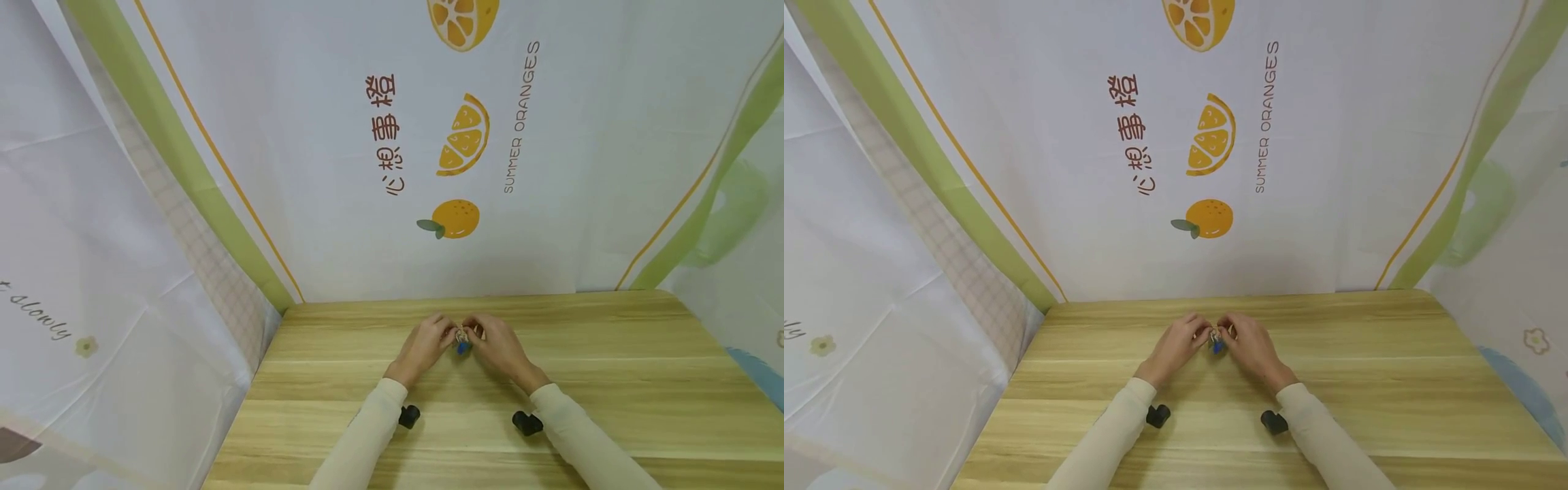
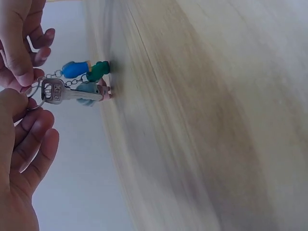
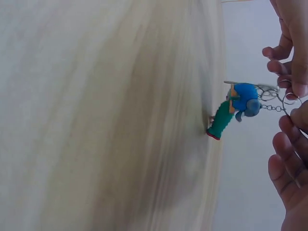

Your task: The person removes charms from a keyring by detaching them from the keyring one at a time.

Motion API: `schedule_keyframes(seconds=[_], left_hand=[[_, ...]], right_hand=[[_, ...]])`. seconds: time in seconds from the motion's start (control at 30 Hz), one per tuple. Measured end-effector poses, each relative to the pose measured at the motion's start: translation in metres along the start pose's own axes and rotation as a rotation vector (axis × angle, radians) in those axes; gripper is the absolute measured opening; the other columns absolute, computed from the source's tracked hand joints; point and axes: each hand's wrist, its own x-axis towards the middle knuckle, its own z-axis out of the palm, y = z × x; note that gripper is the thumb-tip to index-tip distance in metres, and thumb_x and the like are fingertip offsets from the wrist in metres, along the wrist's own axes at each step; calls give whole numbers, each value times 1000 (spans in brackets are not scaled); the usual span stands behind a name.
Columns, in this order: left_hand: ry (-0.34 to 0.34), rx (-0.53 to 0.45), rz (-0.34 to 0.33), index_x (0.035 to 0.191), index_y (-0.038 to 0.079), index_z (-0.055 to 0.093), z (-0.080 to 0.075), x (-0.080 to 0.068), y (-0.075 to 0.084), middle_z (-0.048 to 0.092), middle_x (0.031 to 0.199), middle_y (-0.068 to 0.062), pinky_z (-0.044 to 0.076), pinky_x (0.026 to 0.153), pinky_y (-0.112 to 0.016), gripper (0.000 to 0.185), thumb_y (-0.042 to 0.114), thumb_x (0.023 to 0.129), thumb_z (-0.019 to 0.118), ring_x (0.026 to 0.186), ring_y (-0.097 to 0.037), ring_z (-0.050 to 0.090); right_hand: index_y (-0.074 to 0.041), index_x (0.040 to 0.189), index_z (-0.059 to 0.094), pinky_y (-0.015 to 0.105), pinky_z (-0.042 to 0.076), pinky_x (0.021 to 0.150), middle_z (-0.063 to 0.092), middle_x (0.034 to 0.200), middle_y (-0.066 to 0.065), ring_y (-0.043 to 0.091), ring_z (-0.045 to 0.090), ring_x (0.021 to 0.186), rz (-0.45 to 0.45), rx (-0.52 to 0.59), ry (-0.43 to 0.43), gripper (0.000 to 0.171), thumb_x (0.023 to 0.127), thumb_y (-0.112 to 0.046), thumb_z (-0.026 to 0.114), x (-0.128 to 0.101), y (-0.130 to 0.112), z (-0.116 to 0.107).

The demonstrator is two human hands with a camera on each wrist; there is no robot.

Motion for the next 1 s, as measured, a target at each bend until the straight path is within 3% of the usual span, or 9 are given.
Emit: schedule_keyframes(seconds=[0.37, 0.73, 1.0], left_hand=[[-21, -11, 1, 107, 6, 77, -2, -1, 1, 75, 104, -5, 57, 75, -16, 14, 12, 107, 65, 89, -14, 74], [-41, -18, 20, 103, 7, 73, 0, -5, 4, 70, 97, -3, 47, 67, -9, 10, 11, 107, 65, 78, -6, 62], [-77, -32, 5, 104, 6, 73, -1, -4, 4, 70, 99, -2, 47, 69, -9, 14, 13, 109, 62, 80, -6, 59]], right_hand=[[-15, 94, 67, 21, 44, 56, 68, 86, -5, 3, 53, 67, -64, -64, 14, 15, 94, -10, 80, 2, 0, -3], [-16, 88, 63, 18, 30, 46, 63, 77, -7, -1, 35, 52, -137, -168, 28, 18, 92, -10, 80, 0, -4, 1], [-16, 85, 59, 17, 24, 47, 56, 72, -8, 1, 29, 51, -174, -235, 34, 25, 89, -10, 82, 2, -4, 1]])
